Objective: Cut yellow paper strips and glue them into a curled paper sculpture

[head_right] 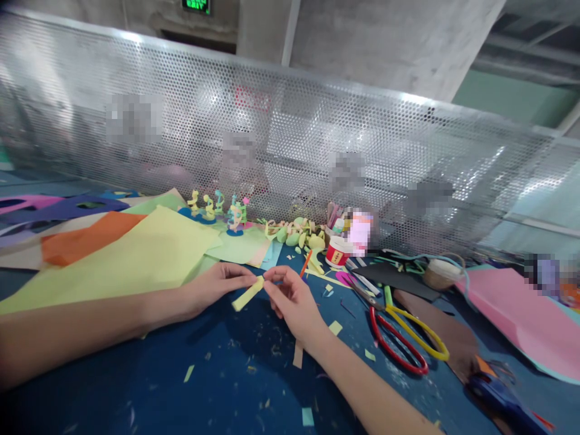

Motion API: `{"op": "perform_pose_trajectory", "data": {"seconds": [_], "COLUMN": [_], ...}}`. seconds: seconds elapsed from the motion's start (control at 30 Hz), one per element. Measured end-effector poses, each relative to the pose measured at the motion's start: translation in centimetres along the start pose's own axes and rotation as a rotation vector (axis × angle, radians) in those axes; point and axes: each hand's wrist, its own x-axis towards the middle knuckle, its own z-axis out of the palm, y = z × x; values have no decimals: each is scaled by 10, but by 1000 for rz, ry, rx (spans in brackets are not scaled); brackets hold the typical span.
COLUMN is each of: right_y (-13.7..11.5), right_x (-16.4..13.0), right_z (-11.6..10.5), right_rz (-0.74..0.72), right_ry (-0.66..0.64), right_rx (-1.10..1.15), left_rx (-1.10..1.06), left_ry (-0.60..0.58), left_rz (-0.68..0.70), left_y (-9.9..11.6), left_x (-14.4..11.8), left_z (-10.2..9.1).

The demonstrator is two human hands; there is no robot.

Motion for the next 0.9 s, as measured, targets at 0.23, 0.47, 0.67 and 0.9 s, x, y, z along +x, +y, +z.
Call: {"op": "perform_pose_trajectory", "data": {"seconds": [0.23,0.47,0.67,0.9], "right_y": [0,-5,-6,-4], "right_x": [-2,-2,-4,-4], "right_z": [2,4,3,4], "right_rz": [-165,-175,-162,-74], "right_ry": [21,27,15,-4], "right_rx": [-225,-297,-293,-238], "left_rx": [45,71,107,104], "left_ry": [17,-16,-20,6], "left_rz": [18,56,97,79], "left_y": [-1,-2,1,2], "left_x": [2,2,1,0], "left_z": [-2,-2,-2,-1]}}
